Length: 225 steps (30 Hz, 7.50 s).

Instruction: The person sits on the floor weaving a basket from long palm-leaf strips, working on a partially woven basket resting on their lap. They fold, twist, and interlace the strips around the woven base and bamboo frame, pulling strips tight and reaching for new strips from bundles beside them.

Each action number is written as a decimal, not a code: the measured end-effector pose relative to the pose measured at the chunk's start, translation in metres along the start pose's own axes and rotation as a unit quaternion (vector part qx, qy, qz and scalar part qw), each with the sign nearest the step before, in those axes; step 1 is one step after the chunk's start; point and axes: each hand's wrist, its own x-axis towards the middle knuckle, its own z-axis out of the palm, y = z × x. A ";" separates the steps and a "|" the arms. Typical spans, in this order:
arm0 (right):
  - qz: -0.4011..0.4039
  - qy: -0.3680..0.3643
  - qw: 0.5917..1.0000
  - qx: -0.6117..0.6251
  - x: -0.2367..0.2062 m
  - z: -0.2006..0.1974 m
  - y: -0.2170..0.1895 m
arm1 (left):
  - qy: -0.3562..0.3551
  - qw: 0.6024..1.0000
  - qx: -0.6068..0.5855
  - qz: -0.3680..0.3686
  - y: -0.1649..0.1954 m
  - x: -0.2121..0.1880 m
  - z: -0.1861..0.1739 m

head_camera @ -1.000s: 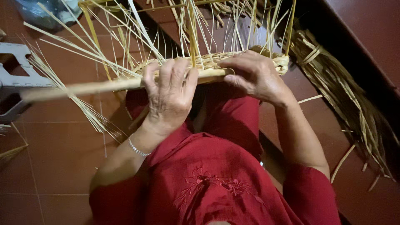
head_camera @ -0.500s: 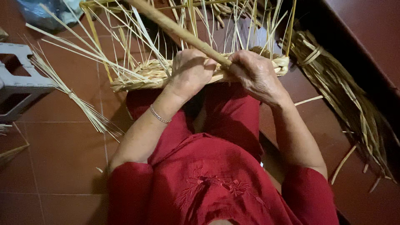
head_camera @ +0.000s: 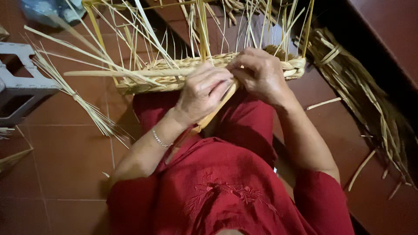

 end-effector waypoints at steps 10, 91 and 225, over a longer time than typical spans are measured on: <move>-0.018 0.020 0.999 -0.025 -0.004 0.018 0.024 | -0.020 0.950 0.306 0.049 -0.012 -0.017 -0.042; 0.140 0.305 0.775 -0.536 -0.135 -0.113 0.148 | 0.055 0.947 0.090 -0.303 -0.023 -0.167 -0.140; -0.017 0.039 0.999 0.017 -0.001 -0.015 0.012 | 0.023 1.000 -0.005 -0.005 0.027 -0.027 0.045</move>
